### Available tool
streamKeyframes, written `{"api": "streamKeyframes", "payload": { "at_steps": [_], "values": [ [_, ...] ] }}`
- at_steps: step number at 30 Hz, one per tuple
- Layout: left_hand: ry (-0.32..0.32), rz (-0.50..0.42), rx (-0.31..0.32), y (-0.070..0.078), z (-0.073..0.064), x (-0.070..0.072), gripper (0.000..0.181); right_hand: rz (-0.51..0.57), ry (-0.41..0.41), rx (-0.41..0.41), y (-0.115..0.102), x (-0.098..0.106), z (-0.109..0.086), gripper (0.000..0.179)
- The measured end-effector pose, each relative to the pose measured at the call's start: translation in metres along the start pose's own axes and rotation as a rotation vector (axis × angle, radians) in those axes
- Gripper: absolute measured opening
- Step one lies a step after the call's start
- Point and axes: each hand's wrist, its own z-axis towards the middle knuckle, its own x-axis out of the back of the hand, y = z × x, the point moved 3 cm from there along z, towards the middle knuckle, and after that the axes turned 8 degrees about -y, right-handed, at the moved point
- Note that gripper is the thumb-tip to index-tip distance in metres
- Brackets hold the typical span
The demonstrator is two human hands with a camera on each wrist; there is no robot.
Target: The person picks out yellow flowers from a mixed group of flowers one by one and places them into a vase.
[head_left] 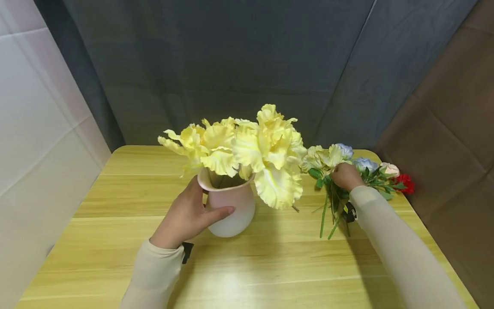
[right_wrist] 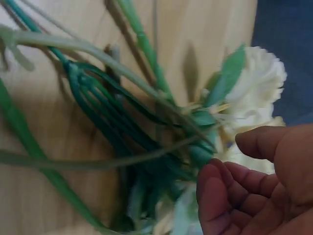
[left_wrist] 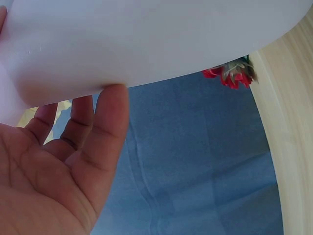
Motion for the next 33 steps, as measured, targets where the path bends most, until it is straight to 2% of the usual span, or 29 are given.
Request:
{"api": "streamKeyframes", "payload": {
  "at_steps": [3, 7, 11, 15, 20, 24, 28, 33],
  "values": [
    [0.002, -0.008, 0.003, 0.000, -0.001, 0.001, 0.084, 0.033, -0.045, -0.031, 0.004, -0.007, 0.005, 0.039],
    [0.000, -0.001, 0.002, -0.001, -0.001, 0.000, 0.084, 0.170, -0.115, -0.078, 0.010, -0.016, 0.010, 0.041],
    [-0.002, 0.009, -0.004, -0.001, 0.001, -0.001, 0.084, 0.290, -0.109, -0.102, 0.015, -0.017, 0.011, 0.039],
    [0.002, 0.002, -0.006, 0.000, 0.002, -0.002, 0.084, 0.387, -0.093, -0.091, 0.014, -0.012, 0.006, 0.029],
    [0.004, 0.007, -0.010, 0.001, 0.002, -0.002, 0.086, 0.470, -0.067, -0.038, 0.003, 0.003, -0.005, 0.016],
    [0.008, 0.019, -0.012, 0.001, 0.001, -0.001, 0.087, 0.506, -0.017, 0.015, -0.013, 0.018, -0.015, 0.013],
    [0.009, 0.018, -0.012, 0.000, 0.001, 0.000, 0.085, 0.568, 0.067, 0.090, -0.034, 0.029, -0.029, 0.017],
    [0.004, 0.015, -0.005, -0.001, 0.000, 0.000, 0.086, 0.619, 0.201, 0.228, -0.063, 0.034, -0.056, 0.026]
  ]
}}
